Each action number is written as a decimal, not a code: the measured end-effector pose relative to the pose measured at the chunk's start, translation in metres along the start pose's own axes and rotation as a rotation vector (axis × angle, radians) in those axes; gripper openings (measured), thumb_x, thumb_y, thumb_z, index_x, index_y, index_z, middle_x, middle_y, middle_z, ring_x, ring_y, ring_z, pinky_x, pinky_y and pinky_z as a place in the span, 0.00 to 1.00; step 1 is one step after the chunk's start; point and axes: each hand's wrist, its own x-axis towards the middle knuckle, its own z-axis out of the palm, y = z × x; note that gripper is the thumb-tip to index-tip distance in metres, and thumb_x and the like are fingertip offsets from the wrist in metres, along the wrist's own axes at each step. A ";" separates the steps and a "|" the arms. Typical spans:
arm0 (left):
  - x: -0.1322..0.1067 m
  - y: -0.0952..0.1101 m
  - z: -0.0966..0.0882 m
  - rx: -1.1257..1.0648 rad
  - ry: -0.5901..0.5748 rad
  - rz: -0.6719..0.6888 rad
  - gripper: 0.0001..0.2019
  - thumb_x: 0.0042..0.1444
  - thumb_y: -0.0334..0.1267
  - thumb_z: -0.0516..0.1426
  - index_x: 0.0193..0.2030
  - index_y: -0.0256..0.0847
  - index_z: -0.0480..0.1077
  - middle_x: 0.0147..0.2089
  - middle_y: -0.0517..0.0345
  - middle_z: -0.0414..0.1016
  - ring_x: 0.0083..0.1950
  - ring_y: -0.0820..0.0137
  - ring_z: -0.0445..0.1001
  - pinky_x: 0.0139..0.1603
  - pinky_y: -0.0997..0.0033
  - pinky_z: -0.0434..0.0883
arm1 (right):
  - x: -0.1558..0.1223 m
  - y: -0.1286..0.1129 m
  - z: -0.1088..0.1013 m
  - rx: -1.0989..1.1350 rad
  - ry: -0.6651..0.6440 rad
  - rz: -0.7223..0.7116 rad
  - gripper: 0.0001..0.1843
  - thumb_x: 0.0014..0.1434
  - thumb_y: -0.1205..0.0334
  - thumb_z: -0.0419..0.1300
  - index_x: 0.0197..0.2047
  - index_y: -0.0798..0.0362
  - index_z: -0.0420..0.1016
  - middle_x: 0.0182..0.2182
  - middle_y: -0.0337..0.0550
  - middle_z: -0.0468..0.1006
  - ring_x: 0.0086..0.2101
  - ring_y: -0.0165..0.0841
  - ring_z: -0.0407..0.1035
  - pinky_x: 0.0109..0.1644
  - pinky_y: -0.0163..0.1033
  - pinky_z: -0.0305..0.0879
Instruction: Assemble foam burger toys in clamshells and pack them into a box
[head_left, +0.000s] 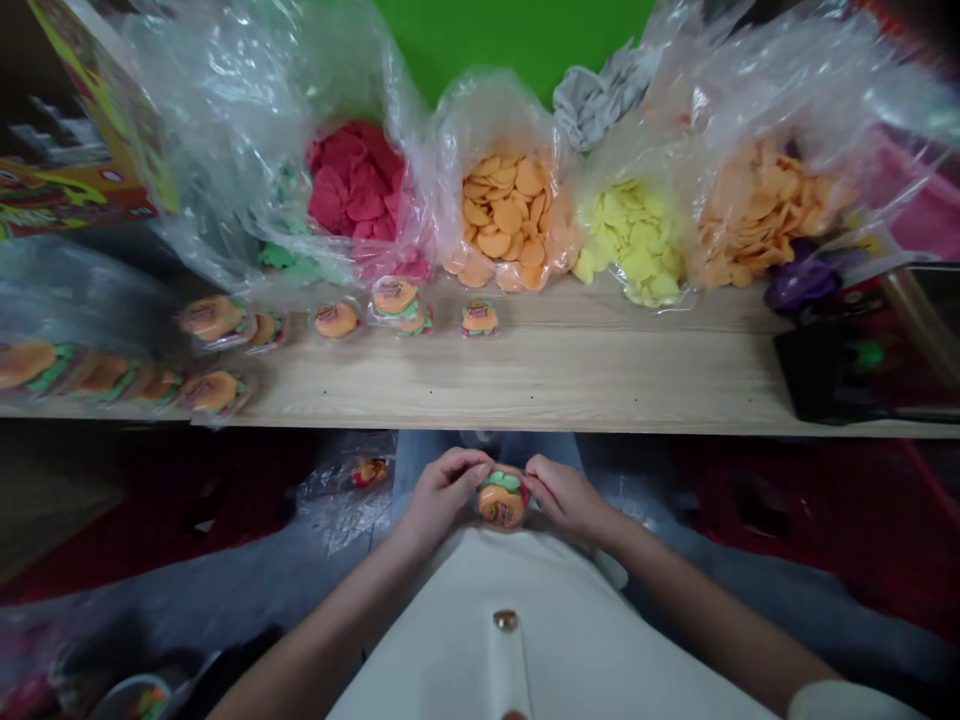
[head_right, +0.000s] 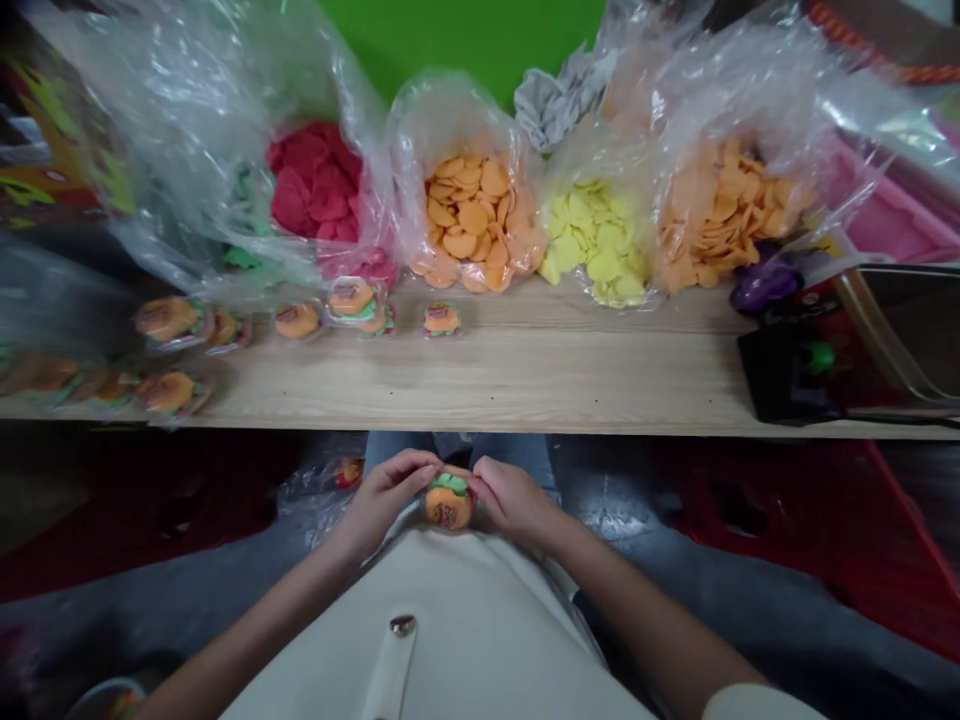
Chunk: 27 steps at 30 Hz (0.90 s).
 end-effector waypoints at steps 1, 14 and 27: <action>-0.003 -0.003 0.000 0.064 0.003 0.043 0.09 0.51 0.41 0.57 0.34 0.39 0.74 0.36 0.54 0.74 0.40 0.67 0.70 0.45 0.68 0.65 | -0.004 0.000 0.004 0.001 -0.009 -0.001 0.12 0.63 0.58 0.41 0.31 0.52 0.58 0.26 0.38 0.66 0.27 0.28 0.59 0.31 0.33 0.53; -0.007 -0.008 0.006 -0.024 -0.219 0.016 0.09 0.48 0.40 0.59 0.36 0.39 0.73 0.34 0.56 0.72 0.36 0.70 0.69 0.40 0.72 0.66 | 0.009 -0.027 -0.022 -0.271 -0.199 -0.182 0.12 0.61 0.57 0.47 0.30 0.52 0.65 0.26 0.41 0.68 0.27 0.30 0.59 0.30 0.35 0.51; -0.010 -0.011 0.010 0.144 -0.268 0.156 0.07 0.49 0.40 0.59 0.31 0.39 0.74 0.33 0.54 0.72 0.39 0.68 0.69 0.42 0.70 0.65 | -0.002 -0.027 -0.012 -0.192 -0.231 -0.204 0.04 0.52 0.68 0.51 0.27 0.52 0.62 0.23 0.36 0.65 0.24 0.28 0.56 0.28 0.34 0.48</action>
